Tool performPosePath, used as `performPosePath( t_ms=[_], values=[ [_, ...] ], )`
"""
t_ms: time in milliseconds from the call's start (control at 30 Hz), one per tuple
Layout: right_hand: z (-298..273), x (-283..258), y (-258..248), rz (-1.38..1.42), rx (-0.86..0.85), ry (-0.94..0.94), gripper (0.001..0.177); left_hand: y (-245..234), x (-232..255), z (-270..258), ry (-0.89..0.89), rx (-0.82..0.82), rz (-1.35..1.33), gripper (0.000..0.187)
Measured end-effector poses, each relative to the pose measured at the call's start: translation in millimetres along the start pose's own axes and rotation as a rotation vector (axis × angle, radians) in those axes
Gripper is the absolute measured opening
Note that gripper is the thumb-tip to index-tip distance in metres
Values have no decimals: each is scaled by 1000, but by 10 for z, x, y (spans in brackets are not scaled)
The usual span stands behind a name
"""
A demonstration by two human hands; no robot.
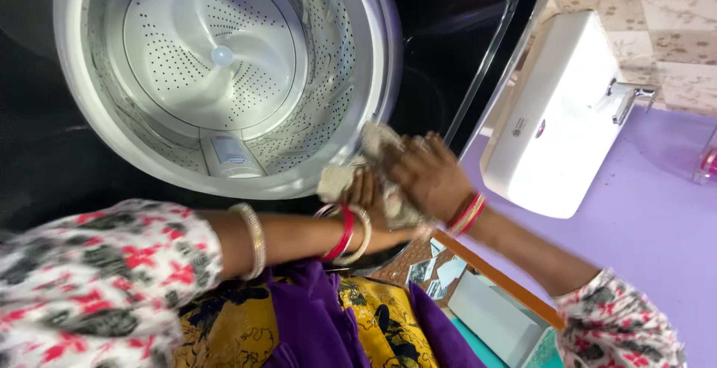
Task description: The person wipes the exterior lid and then the interior drum and rim of a top-loading washing machine using a cloth.
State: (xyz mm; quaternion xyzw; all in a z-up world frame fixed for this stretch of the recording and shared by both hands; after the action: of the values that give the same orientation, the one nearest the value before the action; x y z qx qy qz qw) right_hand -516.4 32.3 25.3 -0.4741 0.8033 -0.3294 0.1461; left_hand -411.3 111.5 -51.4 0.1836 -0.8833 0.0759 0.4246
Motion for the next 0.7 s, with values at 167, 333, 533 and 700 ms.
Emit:
performPosePath(
  t_ms=[167, 333, 533, 700],
  values=[
    [370, 1207, -60, -406, 102, 163, 54, -701, 306, 1069, 291, 521, -308, 137],
    [349, 1795, -475, -932, 413, 132, 61, -1371, 643, 1469, 344, 819, -78, 134],
    [236, 1320, -269, -131, 350, 109, 64, -775, 209, 1215, 547, 741, -98, 132],
    [612, 1762, -570, -556, 416, -1, 45, -1120, 339, 1508, 500, 935, -132, 116]
  ],
)
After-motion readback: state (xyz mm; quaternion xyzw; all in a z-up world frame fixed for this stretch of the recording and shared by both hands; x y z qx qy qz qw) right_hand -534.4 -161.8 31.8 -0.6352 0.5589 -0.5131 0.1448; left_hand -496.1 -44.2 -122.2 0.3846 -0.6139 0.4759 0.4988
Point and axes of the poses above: each hand's wrist, its own z-axis towards the middle knuckle, its own y-axis out of the palm, x = y × z, the point moved 2 cm from there along z, towards the middle knuckle, and after that the axes turned 4 degrees about -z, right-handed, at the moved point
